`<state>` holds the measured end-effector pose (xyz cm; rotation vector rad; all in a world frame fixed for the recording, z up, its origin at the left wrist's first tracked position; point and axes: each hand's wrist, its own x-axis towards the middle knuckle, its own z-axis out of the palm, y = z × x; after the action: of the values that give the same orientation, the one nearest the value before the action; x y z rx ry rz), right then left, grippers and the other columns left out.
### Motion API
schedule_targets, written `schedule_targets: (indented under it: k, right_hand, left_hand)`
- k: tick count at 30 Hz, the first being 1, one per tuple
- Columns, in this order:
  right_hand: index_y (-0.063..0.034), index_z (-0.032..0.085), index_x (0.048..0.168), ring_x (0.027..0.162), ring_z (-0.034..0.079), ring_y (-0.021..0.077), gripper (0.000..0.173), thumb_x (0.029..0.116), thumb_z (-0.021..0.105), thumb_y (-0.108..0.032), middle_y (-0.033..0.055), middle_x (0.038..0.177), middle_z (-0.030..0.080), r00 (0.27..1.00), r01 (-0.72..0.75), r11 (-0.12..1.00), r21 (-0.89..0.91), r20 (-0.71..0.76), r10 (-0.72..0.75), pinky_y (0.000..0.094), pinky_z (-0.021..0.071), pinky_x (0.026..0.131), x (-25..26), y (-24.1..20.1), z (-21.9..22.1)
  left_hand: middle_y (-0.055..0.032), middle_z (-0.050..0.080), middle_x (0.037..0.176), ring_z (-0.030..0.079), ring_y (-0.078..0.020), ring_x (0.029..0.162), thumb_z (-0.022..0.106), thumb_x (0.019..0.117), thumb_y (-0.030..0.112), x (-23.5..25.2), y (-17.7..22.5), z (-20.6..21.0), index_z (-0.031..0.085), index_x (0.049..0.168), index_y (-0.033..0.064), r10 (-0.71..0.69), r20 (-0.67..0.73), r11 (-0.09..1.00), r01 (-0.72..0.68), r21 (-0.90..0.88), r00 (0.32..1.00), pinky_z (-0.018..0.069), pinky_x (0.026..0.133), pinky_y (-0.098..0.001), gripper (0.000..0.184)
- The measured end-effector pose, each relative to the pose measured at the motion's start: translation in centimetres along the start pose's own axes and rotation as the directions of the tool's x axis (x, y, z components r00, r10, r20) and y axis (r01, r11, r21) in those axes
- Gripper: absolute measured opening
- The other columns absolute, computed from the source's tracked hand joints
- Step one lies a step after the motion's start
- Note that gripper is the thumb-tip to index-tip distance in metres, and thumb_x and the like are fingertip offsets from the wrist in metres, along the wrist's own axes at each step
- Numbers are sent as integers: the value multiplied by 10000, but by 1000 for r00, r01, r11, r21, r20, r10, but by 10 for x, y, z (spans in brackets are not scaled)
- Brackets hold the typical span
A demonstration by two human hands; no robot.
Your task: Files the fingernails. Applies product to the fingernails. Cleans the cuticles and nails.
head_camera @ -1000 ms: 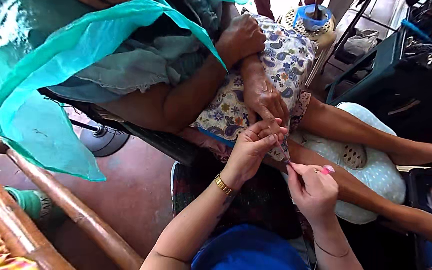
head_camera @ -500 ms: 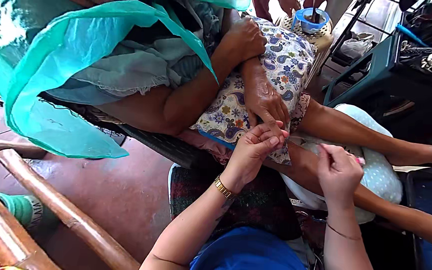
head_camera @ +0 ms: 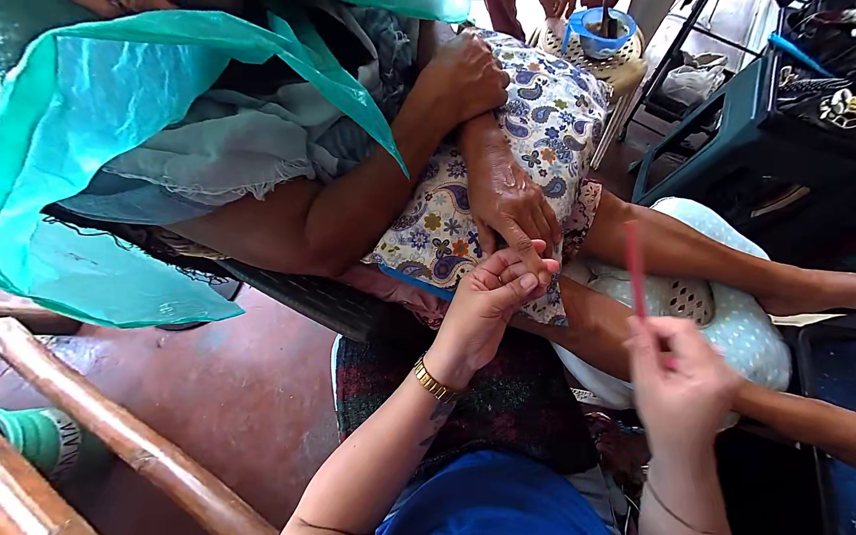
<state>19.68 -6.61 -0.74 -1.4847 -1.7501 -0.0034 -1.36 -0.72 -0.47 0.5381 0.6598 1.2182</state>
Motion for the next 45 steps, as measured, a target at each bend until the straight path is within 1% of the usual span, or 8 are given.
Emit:
schedule_targets:
  k: [8,12,17,22,27,31,38,45]
  right_hand:
    - [0,705,844,573,603,229,247,992,600,-167,107,644,624,997,-31,970,-241,-80,12,385,459,545,3,17,10]
    - [-68,779,974,848,689,221,192,1009,637,-193,97,845,733,962,255,964,-78,-77,-260,412,495,933,1,-1,29]
    - [-27,767,1025,920,683,336,203,1018,647,-191,173,928,728,976,71,977,-203,-187,-110,494,509,838,37,41,26]
    - [-125,760,1030,1006,651,228,123,1005,653,-180,88,980,721,905,406,912,-56,-114,-410,472,377,1051,31,13,38]
    - [-65,795,972,953,690,300,212,992,646,-215,139,922,745,952,203,977,-65,-219,-213,486,478,952,67,39,40]
    - [-164,769,1014,963,677,175,161,1009,626,-236,36,927,729,935,346,925,158,16,-353,445,435,1042,48,21,51]
    - [-110,810,985,967,669,297,210,996,640,-231,111,904,734,970,201,978,-58,-131,-207,490,446,967,61,46,33]
    - [-134,797,989,883,680,274,195,985,616,-207,78,858,724,942,271,956,-112,-173,-288,530,464,939,49,35,54]
  left_hand:
    - [-79,745,1069,723,-136,929,544,973,-79,-1,4,-5,653,1253,58,-18,24,999,17,37,1000,581,904,-298,330]
    - [-69,743,1056,719,-133,931,558,970,-52,0,2,-9,648,1265,70,-13,76,1000,12,9,997,580,912,-304,332]
    - [-57,738,1057,708,-109,893,554,978,-42,-2,5,-11,644,1272,87,-23,94,1000,21,16,995,581,864,-267,333]
    - [-49,750,1048,715,-102,911,615,958,12,-2,1,-12,651,1280,104,-31,110,999,29,24,993,580,882,-270,337]
    - [-99,748,1041,708,-122,870,668,944,67,3,-7,-19,628,1289,29,75,176,994,-88,64,982,579,817,-276,349]
    - [-103,752,1070,721,-151,965,650,958,38,13,-17,-31,633,1299,30,69,247,998,-67,-17,967,572,916,-324,342]
    - [-128,746,1093,721,-163,946,632,957,0,16,-10,-31,632,1280,9,15,244,999,-8,-32,970,576,881,-312,323]
    - [-163,746,1073,730,-189,916,593,1015,143,10,-10,-21,736,1047,-9,6,139,997,-17,79,990,601,810,-324,211]
